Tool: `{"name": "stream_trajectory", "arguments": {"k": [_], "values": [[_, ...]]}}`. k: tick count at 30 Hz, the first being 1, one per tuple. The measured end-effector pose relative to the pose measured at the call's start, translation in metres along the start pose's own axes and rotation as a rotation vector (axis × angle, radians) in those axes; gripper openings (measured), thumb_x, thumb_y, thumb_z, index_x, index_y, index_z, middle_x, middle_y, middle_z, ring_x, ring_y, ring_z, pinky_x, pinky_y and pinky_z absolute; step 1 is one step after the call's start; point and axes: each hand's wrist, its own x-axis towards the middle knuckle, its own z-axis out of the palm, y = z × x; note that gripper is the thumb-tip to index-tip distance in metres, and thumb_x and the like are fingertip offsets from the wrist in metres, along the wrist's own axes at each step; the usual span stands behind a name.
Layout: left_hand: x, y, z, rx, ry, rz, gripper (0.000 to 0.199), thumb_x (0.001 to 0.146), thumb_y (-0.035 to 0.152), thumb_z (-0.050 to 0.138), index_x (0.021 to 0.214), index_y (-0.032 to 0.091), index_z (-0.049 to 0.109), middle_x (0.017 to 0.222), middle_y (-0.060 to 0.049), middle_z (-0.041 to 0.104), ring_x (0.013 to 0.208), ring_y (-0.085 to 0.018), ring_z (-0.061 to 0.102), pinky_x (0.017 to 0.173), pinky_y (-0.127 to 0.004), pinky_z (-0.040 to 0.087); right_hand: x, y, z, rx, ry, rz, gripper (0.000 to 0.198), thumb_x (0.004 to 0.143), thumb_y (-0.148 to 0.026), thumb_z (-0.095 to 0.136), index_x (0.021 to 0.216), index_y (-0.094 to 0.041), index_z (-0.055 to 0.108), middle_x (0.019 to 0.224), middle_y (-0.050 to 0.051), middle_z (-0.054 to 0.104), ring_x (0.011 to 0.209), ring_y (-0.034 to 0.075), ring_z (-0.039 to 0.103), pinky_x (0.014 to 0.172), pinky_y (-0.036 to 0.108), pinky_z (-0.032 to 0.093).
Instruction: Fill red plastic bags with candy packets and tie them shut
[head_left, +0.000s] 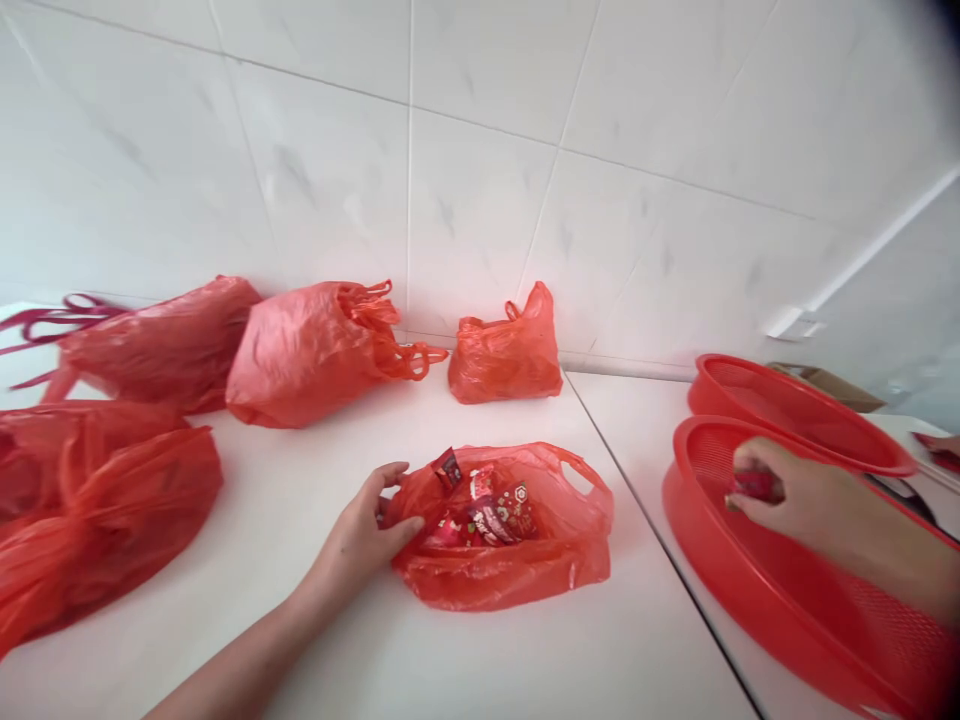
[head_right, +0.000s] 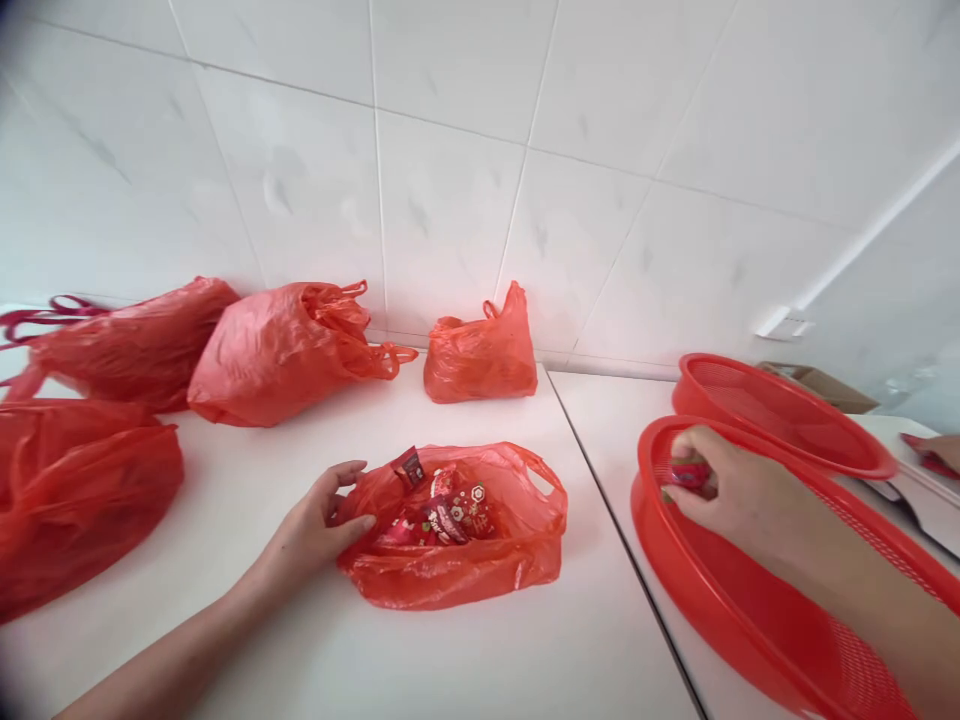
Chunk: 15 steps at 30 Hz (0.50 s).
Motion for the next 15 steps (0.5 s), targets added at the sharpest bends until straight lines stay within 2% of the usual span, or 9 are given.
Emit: {"name": "stream_trajectory", "arguments": {"k": [2, 5, 8, 11, 13, 15], "values": [[-0.003, 0.003, 0.0, 0.028, 0.018, 0.023, 0.062, 0.072, 0.039, 0.062, 0.128, 0.023, 0.042, 0.121, -0.009, 0.056, 0.082, -0.02, 0.064, 0.07, -0.034, 0.055, -0.002, -0.039, -0.005, 0.009, -0.123, -0.041, 0.021, 0.072, -0.034, 0.067, 0.078, -0.03, 0.048, 0.071, -0.001, 0.06, 0.065, 0.018, 0.059, 0.06, 0.033, 0.045], [-0.005, 0.006, -0.001, 0.066, 0.023, 0.037, 0.06, 0.073, 0.038, 0.061, 0.128, 0.022, 0.042, 0.121, -0.008, 0.054, 0.079, -0.018, 0.062, 0.07, -0.033, 0.054, -0.008, -0.099, -0.005, 0.142, -0.165, -0.154, 0.016, 0.075, -0.036, 0.06, 0.084, -0.031, 0.047, 0.081, -0.001, 0.064, 0.076, 0.019, 0.063, 0.066, 0.032, 0.049], [-0.006, 0.007, -0.002, 0.07, 0.016, 0.06, 0.06, 0.074, 0.038, 0.061, 0.127, 0.021, 0.041, 0.12, -0.008, 0.054, 0.078, -0.016, 0.061, 0.073, -0.033, 0.053, -0.013, -0.146, 0.013, 0.168, -0.272, -0.315, 0.009, 0.078, -0.029, 0.052, 0.084, -0.028, 0.046, 0.081, -0.003, 0.063, 0.069, 0.017, 0.062, 0.061, 0.03, 0.047], [-0.009, 0.008, -0.005, 0.063, 0.016, 0.062, 0.058, 0.075, 0.041, 0.06, 0.126, 0.021, 0.04, 0.11, -0.006, 0.056, 0.075, -0.016, 0.06, 0.069, -0.031, 0.052, -0.012, -0.165, 0.033, 0.147, -0.331, -0.46, 0.023, 0.076, -0.03, 0.053, 0.099, -0.029, 0.049, 0.095, -0.002, 0.063, 0.076, 0.017, 0.062, 0.063, 0.029, 0.046], [-0.013, 0.009, -0.009, 0.057, 0.001, 0.039, 0.057, 0.077, 0.044, 0.058, 0.125, 0.021, 0.039, 0.095, -0.003, 0.058, 0.072, -0.016, 0.059, 0.063, -0.029, 0.051, -0.009, -0.161, 0.043, 0.132, -0.308, -0.452, 0.041, 0.077, -0.039, 0.056, 0.116, -0.03, 0.047, 0.111, 0.0, 0.061, 0.09, 0.019, 0.062, 0.069, 0.03, 0.048], [-0.019, 0.01, -0.012, 0.046, -0.026, 0.005, 0.056, 0.078, 0.047, 0.057, 0.123, 0.02, 0.038, 0.082, 0.001, 0.057, 0.069, -0.017, 0.059, 0.057, -0.027, 0.048, -0.003, -0.149, 0.051, 0.088, -0.232, -0.378, 0.048, 0.081, -0.045, 0.052, 0.125, -0.028, 0.044, 0.123, 0.004, 0.056, 0.1, 0.022, 0.061, 0.075, 0.032, 0.048]]}}
